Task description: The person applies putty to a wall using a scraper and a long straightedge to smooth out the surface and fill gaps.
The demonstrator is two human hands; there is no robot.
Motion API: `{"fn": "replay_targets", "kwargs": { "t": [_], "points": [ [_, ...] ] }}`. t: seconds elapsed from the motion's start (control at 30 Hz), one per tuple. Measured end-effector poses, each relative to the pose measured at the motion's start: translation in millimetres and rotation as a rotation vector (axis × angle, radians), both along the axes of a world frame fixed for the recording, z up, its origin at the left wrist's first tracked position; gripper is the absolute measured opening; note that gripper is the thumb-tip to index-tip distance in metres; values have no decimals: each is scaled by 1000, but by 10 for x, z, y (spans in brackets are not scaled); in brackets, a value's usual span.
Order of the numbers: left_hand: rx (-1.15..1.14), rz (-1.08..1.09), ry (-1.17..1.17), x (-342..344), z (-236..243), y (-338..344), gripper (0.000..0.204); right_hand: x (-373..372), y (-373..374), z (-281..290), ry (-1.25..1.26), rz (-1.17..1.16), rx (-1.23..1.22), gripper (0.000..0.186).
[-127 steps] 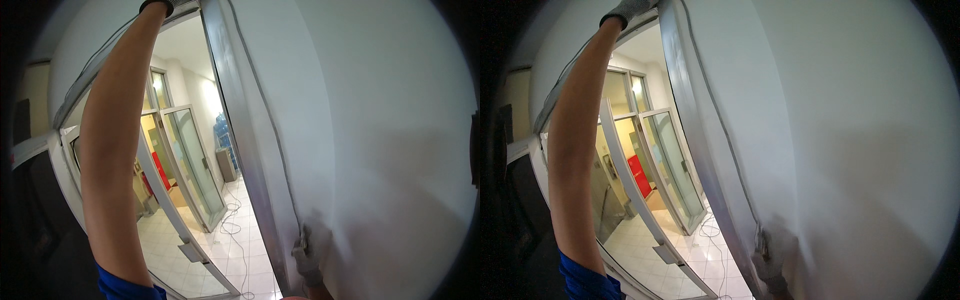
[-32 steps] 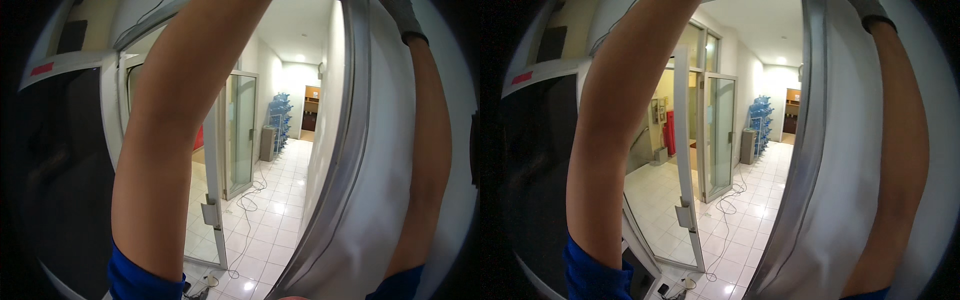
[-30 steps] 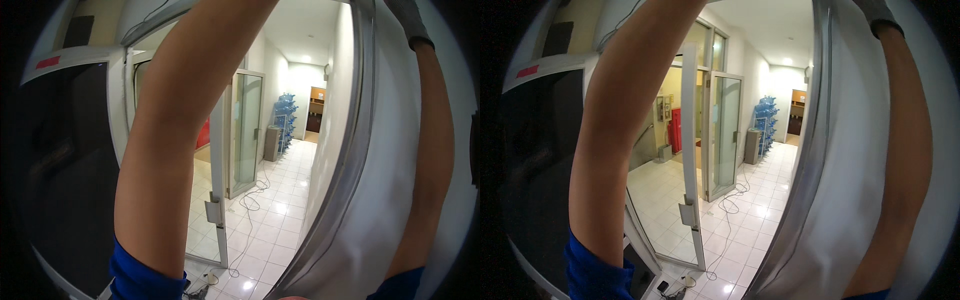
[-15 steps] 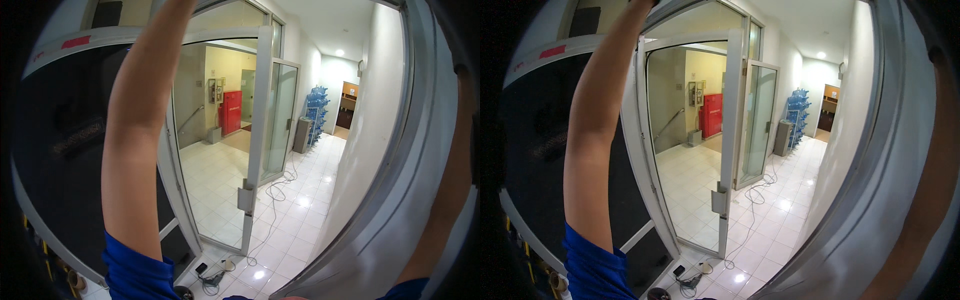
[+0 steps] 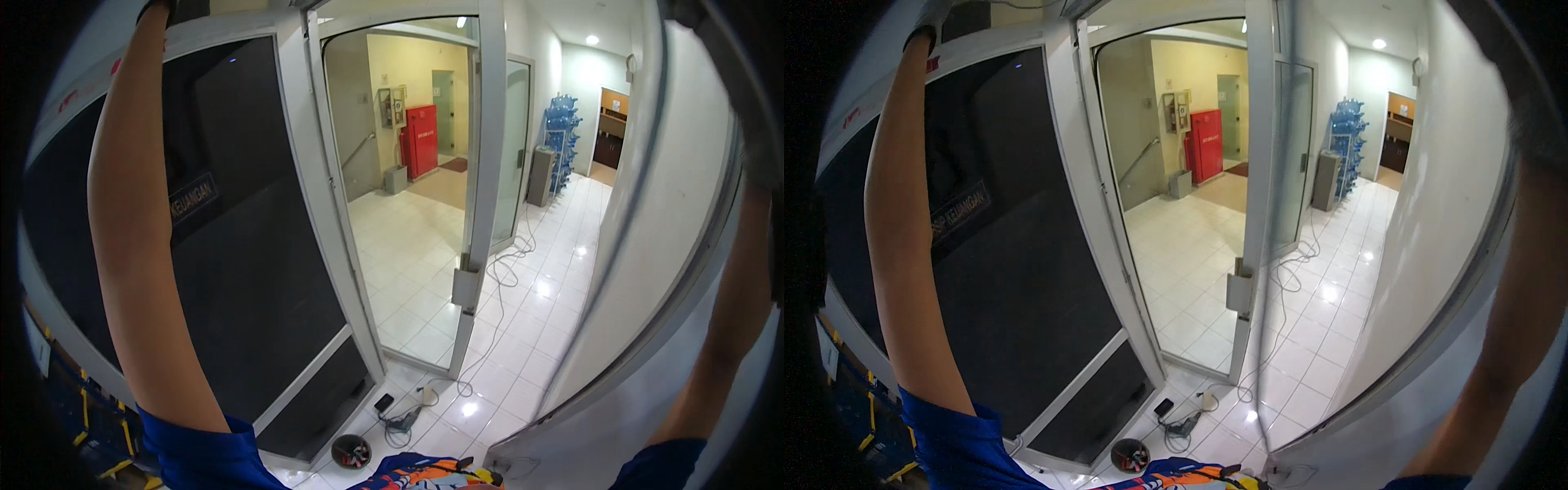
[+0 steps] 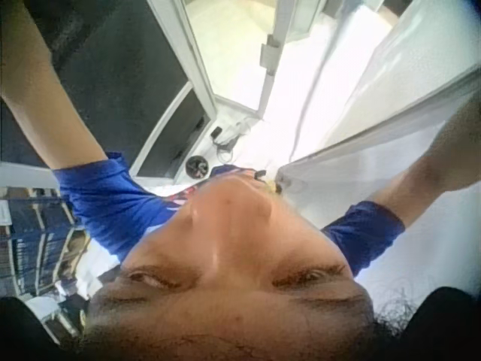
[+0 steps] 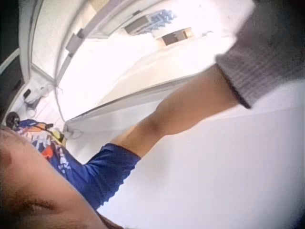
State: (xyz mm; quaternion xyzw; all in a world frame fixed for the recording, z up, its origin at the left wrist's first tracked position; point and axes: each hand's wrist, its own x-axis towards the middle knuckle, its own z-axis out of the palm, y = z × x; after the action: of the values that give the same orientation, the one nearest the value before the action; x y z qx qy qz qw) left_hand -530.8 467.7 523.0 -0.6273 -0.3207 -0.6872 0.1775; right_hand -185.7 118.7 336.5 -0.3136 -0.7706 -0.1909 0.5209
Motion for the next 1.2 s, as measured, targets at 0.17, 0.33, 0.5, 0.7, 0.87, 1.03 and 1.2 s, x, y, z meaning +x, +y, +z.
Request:
{"fn": "replay_targets", "kwargs": {
  "t": [0.17,0.33,0.5,0.7,0.87,1.03,1.2],
  "points": [
    [-86,17,74,-802,-440,226,54,-709,413,-495,26,215,-513,26],
    [-143,-33,146,-1231,-710,271,53,-979,679,-752,1,297,-632,23],
    [-224,-191,185,-1016,-1402,798,52,-929,1418,-1467,-380,167,-28,15],
    [-196,-14,251,-879,-1917,439,53,-1029,1438,-1942,-737,-28,-136,16],
    [-405,-504,228,-583,-2986,423,49,-682,1342,-2531,-747,41,-369,18],
    [-898,-875,32,-116,-4528,298,48,-50,1203,-3175,-418,-115,-670,20],
    [-1205,-797,6,450,-6060,-244,45,613,868,-4092,49,-327,-787,23]
  ]
}}
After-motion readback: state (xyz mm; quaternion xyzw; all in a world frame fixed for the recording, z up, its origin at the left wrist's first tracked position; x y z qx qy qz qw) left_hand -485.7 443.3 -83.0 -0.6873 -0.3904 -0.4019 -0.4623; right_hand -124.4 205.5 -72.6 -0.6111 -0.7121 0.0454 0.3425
